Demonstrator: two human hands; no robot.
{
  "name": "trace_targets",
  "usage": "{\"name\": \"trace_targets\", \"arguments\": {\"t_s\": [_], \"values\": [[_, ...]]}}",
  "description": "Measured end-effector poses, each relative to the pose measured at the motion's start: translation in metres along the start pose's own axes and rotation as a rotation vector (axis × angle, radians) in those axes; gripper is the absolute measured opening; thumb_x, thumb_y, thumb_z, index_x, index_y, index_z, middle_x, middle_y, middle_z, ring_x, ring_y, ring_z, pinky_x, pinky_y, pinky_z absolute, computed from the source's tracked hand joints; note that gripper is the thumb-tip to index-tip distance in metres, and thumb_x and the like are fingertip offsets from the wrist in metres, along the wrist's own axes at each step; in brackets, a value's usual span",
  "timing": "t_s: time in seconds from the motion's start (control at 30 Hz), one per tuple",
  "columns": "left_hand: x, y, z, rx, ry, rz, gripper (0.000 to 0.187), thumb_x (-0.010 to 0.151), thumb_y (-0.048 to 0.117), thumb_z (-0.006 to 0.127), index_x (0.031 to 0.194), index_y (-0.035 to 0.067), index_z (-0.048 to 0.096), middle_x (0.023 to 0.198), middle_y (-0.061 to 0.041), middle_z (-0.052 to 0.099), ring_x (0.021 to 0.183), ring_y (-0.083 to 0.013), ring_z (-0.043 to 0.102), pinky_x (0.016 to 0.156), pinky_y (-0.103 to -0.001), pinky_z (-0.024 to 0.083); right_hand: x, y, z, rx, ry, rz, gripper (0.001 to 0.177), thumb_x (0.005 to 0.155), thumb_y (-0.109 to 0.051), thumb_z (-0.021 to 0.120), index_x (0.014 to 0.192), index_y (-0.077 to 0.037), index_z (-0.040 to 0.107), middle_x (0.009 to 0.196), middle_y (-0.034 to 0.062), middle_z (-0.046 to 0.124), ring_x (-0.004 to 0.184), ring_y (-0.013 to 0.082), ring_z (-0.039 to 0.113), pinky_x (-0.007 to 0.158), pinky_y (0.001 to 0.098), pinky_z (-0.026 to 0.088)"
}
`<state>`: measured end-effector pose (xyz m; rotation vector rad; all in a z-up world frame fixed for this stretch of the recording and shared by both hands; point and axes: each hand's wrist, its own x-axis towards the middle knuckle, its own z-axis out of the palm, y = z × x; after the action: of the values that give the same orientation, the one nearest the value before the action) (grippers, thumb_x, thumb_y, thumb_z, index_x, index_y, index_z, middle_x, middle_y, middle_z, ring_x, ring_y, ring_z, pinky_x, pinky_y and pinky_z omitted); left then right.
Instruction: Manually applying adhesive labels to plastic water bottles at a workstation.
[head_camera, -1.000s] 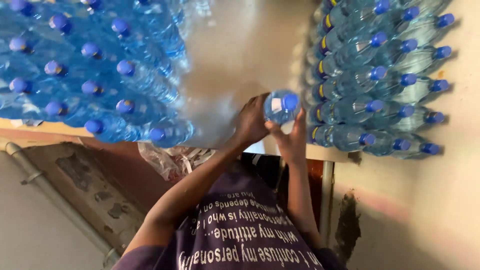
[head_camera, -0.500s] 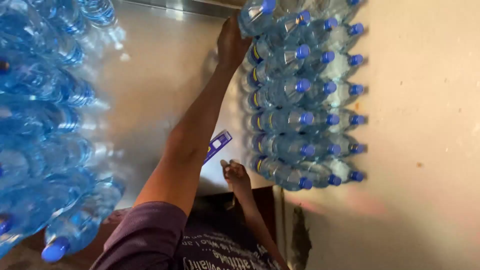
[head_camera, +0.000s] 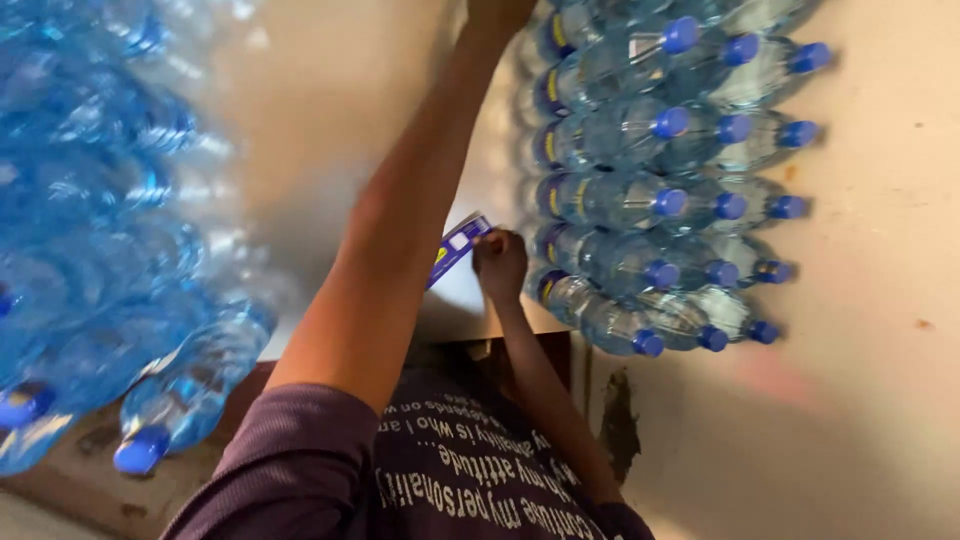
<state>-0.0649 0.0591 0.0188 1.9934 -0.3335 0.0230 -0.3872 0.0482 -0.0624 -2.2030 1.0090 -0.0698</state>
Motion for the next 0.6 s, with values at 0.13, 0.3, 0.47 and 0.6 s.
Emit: {"name": "trace_targets", "arguments": {"t_s": [0.13,0.3,0.47,0.6], "values": [[-0.050,-0.023,-0.009,-0.025,-0.053,-0.035,0.051,0.103,0.043,0.084,0.139,0.011,0.065,0.132,-0.016,0.077,0.127,-0.0398,0.075,0.105,-0.054,0.058,0.001,-0.014,-0.006,0.094,0.018,0.060,0.020,0.097,-0.029,0.083,0.107,-0.017,0.071,0.099,0.0053,0.070,0.100,0.0287,0.075,0.098,0.0463,0.058],[-0.232,-0.056,-0.063,-0.118,0.008,-0.042,0.033,0.101,0.041,0.084,0.112,0.011,0.075,0.097,-0.015,0.075,0.098,-0.0450,0.074,0.088,-0.055,0.054,0.011,-0.048,-0.011,0.548,0.011,0.182,0.019,0.103,-0.007,0.076,0.109,-0.017,0.061,0.091,-0.0005,0.049,0.074,0.0211,0.066,0.066,0.0342,0.058],[-0.363,-0.058,-0.161,-0.055,-0.244,-0.451,0.034,0.095,0.042,0.089,0.122,0.024,0.079,0.108,-0.006,0.083,0.105,-0.0244,0.081,0.089,-0.036,0.068,0.037,0.010,0.009,0.046,0.064,-0.198,0.015,0.109,-0.021,0.064,0.096,-0.026,0.070,0.097,0.0026,0.065,0.105,0.0305,0.072,0.103,0.0456,0.055],[-0.373,-0.030,-0.225,-0.151,-0.269,-0.548,0.041,0.098,0.037,0.087,0.134,0.020,0.075,0.127,-0.009,0.081,0.114,-0.0250,0.079,0.096,-0.037,0.065,0.015,-0.016,-0.031,0.086,0.074,-0.412,0.015,0.110,-0.004,0.062,0.101,-0.014,0.068,0.089,0.0085,0.062,0.090,0.0348,0.069,0.092,0.0511,0.054]]}}
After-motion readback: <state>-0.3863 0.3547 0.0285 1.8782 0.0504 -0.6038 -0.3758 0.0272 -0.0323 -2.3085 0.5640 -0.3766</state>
